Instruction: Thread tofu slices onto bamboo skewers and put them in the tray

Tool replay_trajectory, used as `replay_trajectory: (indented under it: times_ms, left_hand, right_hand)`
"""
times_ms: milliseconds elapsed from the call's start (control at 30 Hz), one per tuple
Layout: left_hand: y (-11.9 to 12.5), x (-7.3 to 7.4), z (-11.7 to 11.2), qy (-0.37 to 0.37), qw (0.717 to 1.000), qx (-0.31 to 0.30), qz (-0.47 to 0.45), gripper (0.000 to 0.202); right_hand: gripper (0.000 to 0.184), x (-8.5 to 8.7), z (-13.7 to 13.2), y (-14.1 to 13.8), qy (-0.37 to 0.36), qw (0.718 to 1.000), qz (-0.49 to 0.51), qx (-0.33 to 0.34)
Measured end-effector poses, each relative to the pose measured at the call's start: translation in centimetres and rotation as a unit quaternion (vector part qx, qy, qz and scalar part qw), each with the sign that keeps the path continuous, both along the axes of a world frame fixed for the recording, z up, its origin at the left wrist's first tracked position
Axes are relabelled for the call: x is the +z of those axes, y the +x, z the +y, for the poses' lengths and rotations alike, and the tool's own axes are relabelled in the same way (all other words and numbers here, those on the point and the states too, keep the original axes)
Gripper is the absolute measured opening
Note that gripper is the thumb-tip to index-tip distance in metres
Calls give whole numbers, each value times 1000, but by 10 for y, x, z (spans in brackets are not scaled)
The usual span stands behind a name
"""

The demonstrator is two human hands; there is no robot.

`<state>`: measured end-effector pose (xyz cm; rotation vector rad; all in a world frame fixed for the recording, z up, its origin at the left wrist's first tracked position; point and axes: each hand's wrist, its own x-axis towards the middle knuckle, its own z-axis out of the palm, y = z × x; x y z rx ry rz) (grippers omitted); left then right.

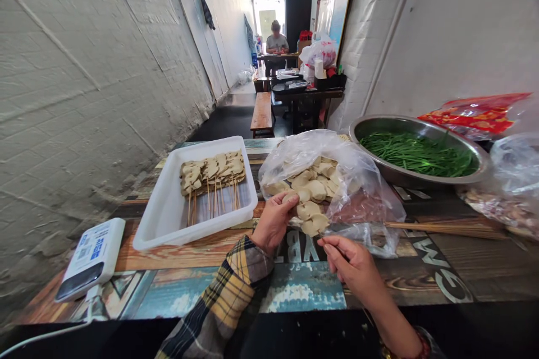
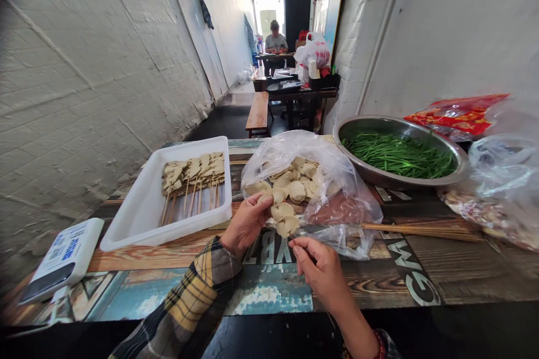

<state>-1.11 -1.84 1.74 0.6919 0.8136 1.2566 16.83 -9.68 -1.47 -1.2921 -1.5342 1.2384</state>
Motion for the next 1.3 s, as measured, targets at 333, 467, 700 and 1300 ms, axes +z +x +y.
replay_trajectory:
  times_ms: [333, 467, 700, 1300]
  left_hand:
    - [-3, 2, 1, -17, 1000, 22, 10, 37]
    - [-1, 0, 1, -33, 999, 30, 25, 40]
    - [1, 1, -1, -35, 998, 32, 35, 37]
    - [3, 1, -2, -17, 999, -5, 31, 32]
  right_hand:
    - [31, -2, -5, 1, 127, 986, -102, -41]
    - [27, -4, -6, 0, 181, 973, -130, -64]
    - [26, -9, -6, -1, 231, 959, -151, -65]
    - [32, 3, -1, -1, 166, 976, -125, -69]
